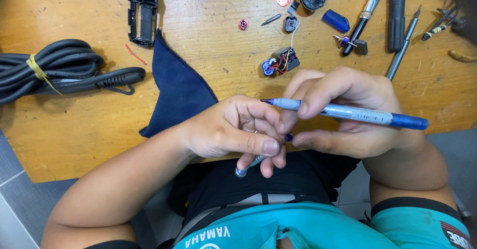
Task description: Inspecting and marking electronic components of a disassembled portable fan on a workbench.
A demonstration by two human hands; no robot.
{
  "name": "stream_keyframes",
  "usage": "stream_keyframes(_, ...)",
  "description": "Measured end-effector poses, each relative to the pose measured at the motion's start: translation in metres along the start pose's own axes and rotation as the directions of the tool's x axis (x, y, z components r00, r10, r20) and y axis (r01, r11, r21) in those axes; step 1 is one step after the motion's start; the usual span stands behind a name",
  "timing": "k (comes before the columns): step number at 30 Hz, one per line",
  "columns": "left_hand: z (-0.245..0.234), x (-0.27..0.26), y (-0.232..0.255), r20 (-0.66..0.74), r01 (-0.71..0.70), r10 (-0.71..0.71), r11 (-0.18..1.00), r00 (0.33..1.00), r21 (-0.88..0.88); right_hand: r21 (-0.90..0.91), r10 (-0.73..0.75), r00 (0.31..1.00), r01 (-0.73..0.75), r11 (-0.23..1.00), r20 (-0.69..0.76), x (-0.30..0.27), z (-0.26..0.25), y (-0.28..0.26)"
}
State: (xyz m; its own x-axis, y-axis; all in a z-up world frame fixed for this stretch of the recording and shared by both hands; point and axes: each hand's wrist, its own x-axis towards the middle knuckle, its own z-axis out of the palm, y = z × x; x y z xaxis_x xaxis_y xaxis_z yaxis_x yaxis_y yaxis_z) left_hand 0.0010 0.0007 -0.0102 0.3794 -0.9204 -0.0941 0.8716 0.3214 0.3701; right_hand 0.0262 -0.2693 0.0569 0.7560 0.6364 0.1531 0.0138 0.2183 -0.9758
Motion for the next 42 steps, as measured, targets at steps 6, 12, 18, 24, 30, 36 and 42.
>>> stream_keyframes(6, -0.001, 0.000, -0.001, -0.001, 0.021, -0.021, 1.000, 1.000, -0.006, -0.028, -0.009, 1.000, 0.009, 1.000, 0.005, 0.000, -0.001, 0.000)
stream_keyframes(12, -0.003, 0.000, -0.003, 0.006, 0.002, -0.002, 0.999, 1.000, -0.033, -0.050, -0.012, 1.000, 0.011, 0.999, -0.024, -0.002, 0.000, 0.001)
stream_keyframes(18, 0.004, 0.003, 0.002, -0.028, -0.019, 0.020, 0.999, 0.999, 0.033, -0.136, -0.042, 0.992, 0.026, 0.990, -0.118, -0.009, -0.012, 0.001)
stream_keyframes(24, 0.021, 0.012, 0.000, -0.223, 0.058, 0.011, 0.952, 0.975, 0.301, -0.666, -0.226, 0.958, 0.053, 0.744, -0.176, -0.008, -0.025, 0.006)
stream_keyframes(30, 0.023, 0.016, -0.011, -0.423, 0.108, 0.237, 0.756, 0.874, 0.645, -0.810, -0.222, 0.975, 0.144, 0.568, 0.018, 0.007, -0.027, 0.013)
stream_keyframes(36, 0.021, 0.013, -0.002, -0.313, 0.147, 0.519, 0.336, 0.796, 0.930, -0.816, -0.252, 0.966, 0.190, 0.546, 0.057, 0.006, -0.032, 0.031)
stream_keyframes(42, 0.011, 0.013, -0.003, -0.179, 0.274, 0.603, -0.069, 0.777, 0.959, -0.823, -0.279, 0.955, 0.237, 0.516, 0.101, 0.008, -0.034, 0.036)
